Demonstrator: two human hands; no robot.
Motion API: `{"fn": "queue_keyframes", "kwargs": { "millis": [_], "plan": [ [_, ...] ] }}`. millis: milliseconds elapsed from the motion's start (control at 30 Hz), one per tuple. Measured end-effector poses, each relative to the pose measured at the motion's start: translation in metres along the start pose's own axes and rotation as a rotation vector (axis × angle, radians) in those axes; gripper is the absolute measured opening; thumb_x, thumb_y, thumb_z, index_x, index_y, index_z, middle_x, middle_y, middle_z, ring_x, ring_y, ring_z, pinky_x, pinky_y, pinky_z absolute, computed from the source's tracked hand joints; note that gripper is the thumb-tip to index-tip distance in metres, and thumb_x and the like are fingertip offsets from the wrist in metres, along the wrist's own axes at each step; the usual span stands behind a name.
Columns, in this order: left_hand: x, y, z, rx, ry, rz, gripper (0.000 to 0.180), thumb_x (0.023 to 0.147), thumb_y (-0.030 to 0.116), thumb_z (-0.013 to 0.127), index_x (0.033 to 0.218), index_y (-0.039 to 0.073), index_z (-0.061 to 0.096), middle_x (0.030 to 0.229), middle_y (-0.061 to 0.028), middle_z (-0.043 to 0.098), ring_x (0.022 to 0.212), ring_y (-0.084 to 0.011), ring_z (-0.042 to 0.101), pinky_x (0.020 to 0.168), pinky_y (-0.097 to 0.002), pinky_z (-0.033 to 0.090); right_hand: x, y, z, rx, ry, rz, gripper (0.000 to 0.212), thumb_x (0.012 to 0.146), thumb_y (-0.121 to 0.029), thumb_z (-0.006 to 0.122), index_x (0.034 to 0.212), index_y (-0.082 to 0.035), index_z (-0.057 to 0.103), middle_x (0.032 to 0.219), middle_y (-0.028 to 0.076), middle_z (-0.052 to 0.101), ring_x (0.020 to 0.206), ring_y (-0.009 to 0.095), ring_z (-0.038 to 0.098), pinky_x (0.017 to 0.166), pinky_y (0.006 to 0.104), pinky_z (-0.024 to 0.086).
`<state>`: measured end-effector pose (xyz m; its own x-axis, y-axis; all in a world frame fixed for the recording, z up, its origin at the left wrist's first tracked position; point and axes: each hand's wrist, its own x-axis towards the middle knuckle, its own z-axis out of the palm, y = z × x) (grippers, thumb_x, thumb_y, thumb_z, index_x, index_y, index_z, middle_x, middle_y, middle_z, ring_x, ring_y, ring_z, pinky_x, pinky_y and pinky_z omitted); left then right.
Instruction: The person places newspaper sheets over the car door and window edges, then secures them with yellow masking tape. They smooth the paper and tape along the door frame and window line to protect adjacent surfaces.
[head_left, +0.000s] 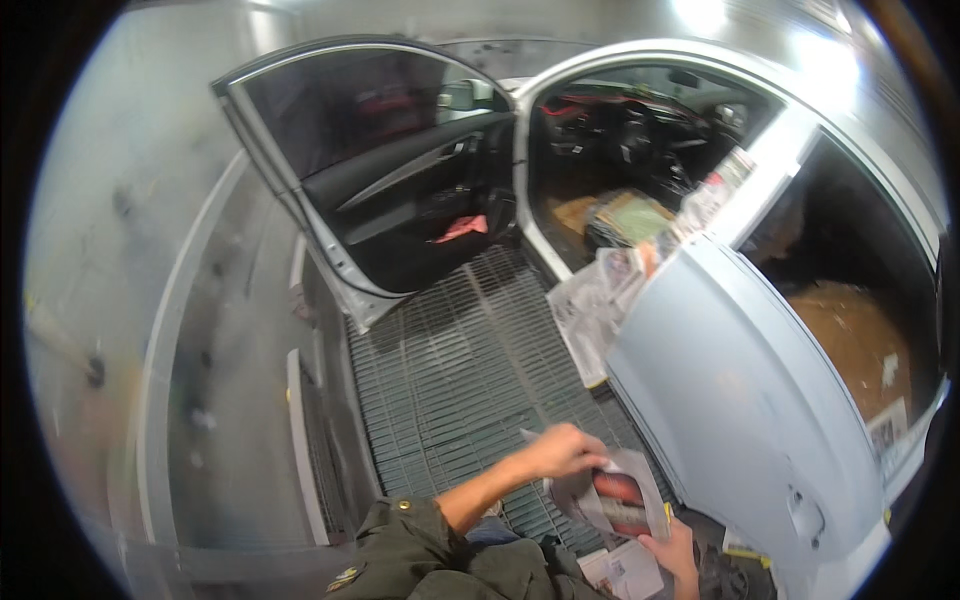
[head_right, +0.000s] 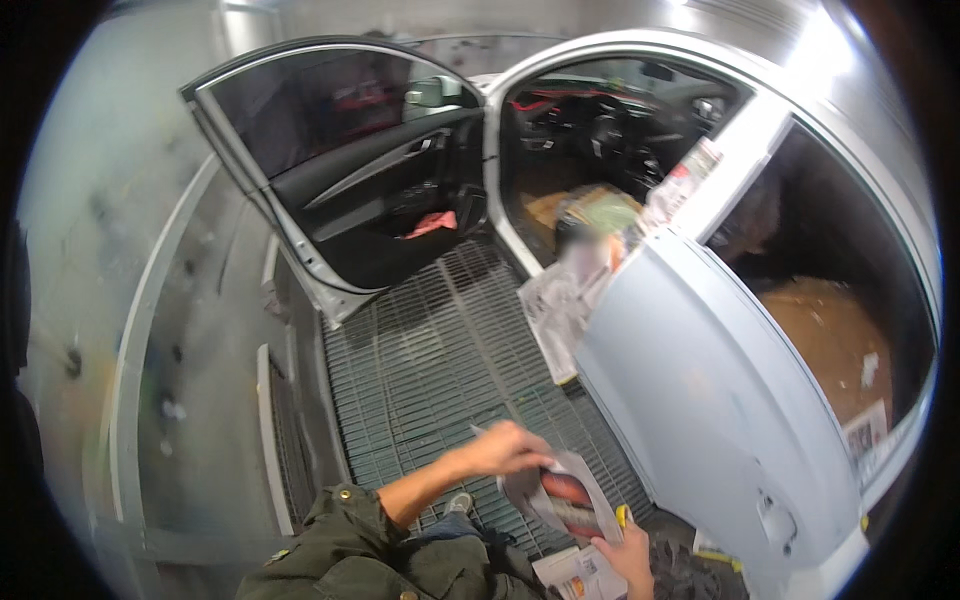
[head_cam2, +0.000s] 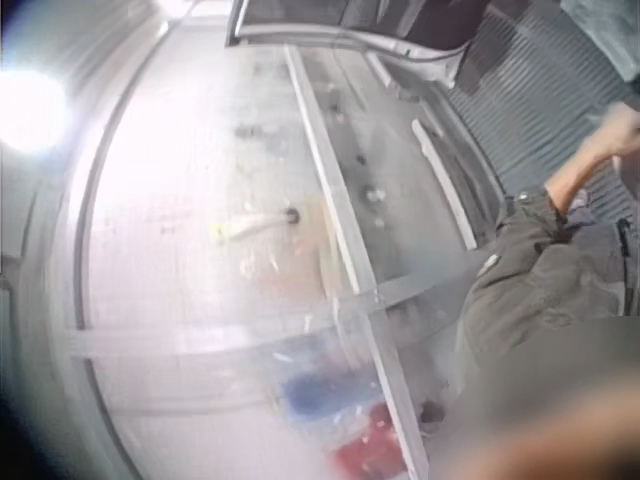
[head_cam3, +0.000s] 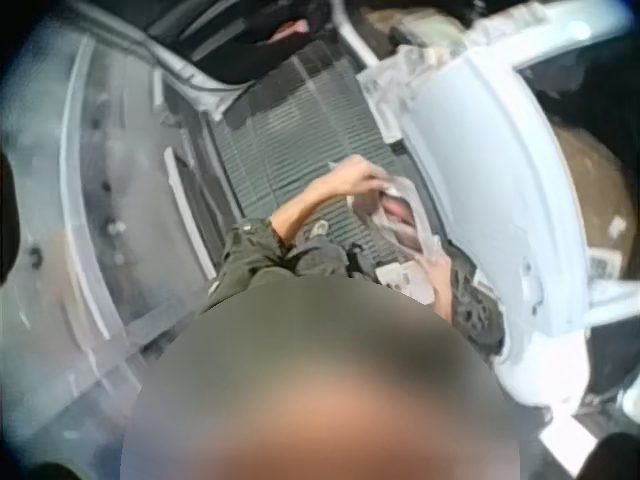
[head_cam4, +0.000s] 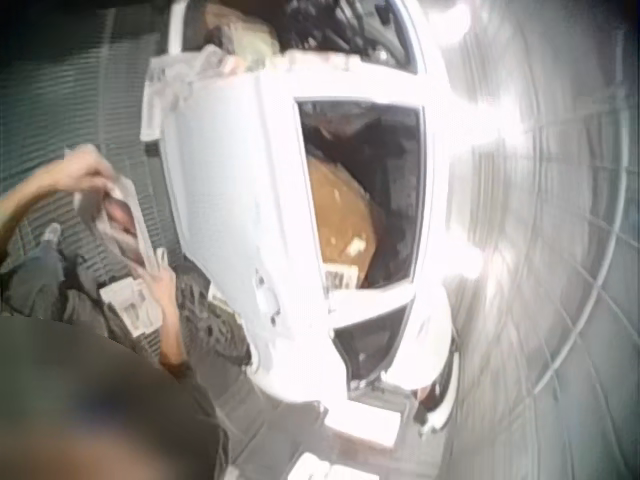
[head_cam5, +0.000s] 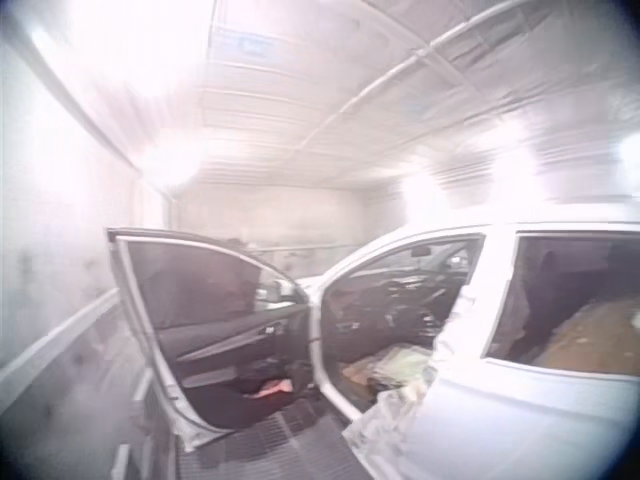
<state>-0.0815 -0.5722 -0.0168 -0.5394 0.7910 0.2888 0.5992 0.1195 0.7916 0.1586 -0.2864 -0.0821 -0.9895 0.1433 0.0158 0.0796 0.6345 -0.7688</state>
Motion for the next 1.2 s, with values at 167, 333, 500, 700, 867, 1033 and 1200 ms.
{"fn": "queue_keyframes", "kwargs": {
  "millis": [167,333,500,700,867,1033,1200],
  "plan": [
    [0.002,0.003,-0.056,0.007,0.086,-0.065,0.021,0.092,0.024,0.071,0.1,0.005,0.077,0.075,-0.0105,0.071,0.065,-0.0192,0.068,0.062,-0.0319,0.054,-0.039,0.027,0.008,0.129,0.087,0.292,0.034,0.08,-0.022,0.085,0.103,0.001,0.073,0.091,0.009,0.073,0.084,0.021,0.071,0.077,0.0344,0.055],
    [-0.004,0.011,-0.09,-0.016,0.195,-0.312,0.025,0.09,0.024,0.074,0.091,0.0,0.077,0.063,-0.0087,0.067,0.06,-0.0097,0.061,0.058,-0.0305,0.05,-0.039,0.082,0.05,1.008,0.369,0.401,0.034,0.087,-0.02,0.08,0.112,0.002,0.073,0.095,0.005,0.073,0.084,0.012,0.066,0.076,0.0269,0.052],
    [-0.003,-0.024,-0.078,-0.119,0.244,-0.455,0.029,0.09,0.022,0.076,0.086,-0.006,0.073,0.059,-0.0051,0.063,0.058,-0.007,0.053,0.053,-0.0309,0.044,-0.012,0.026,0.035,0.811,0.444,0.442,0.029,0.089,-0.012,0.077,0.114,0.001,0.071,0.103,0.006,0.073,0.091,0.014,0.066,0.081,0.0294,0.053],
    [0.001,-0.046,-0.06,-0.066,0.187,-0.53,0.028,0.092,0.021,0.075,0.091,-0.007,0.074,0.065,-0.0071,0.068,0.061,-0.0072,0.057,0.056,-0.0308,0.047,-0.007,0.003,0.045,0.531,0.387,0.506,0.03,0.088,-0.021,0.079,0.11,0.0,0.075,0.098,0.005,0.076,0.087,0.012,0.068,0.08,0.0288,0.054],
    [0.003,-0.05,-0.017,-0.082,0.259,-0.427,0.033,0.096,0.024,0.069,0.09,-0.009,0.072,0.066,-0.011,0.07,0.065,-0.0078,0.06,0.058,-0.0335,0.049,0.001,-0.012,0.047,0.317,0.614,0.514,0.028,0.088,-0.023,0.077,0.107,-0.002,0.076,0.091,0.009,0.077,0.081,0.015,0.07,0.074,0.0309,0.055],
    [0.007,-0.03,0.042,0.029,0.152,-0.347,0.038,0.099,0.029,0.063,0.083,-0.007,0.066,0.068,-0.0276,0.061,0.064,-0.0416,0.064,0.058,-0.0444,0.048,0.029,-0.087,0.056,0.131,0.602,0.468,0.029,0.087,-0.035,0.075,0.098,-0.008,0.075,0.082,0.015,0.073,0.076,0.026,0.073,0.07,0.0378,0.057],
    [0.011,0.016,0.086,-0.116,0.077,-0.308,0.04,0.103,0.029,0.057,0.086,-0.007,0.064,0.063,-0.0191,0.058,0.06,-0.0142,0.051,0.059,-0.0388,0.047,0.05,-0.126,0.079,-0.147,0.607,0.334,0.025,0.085,-0.033,0.071,0.086,-0.008,0.067,0.081,0.017,0.07,0.073,0.039,0.068,0.063,0.0483,0.054]
  ]
}}
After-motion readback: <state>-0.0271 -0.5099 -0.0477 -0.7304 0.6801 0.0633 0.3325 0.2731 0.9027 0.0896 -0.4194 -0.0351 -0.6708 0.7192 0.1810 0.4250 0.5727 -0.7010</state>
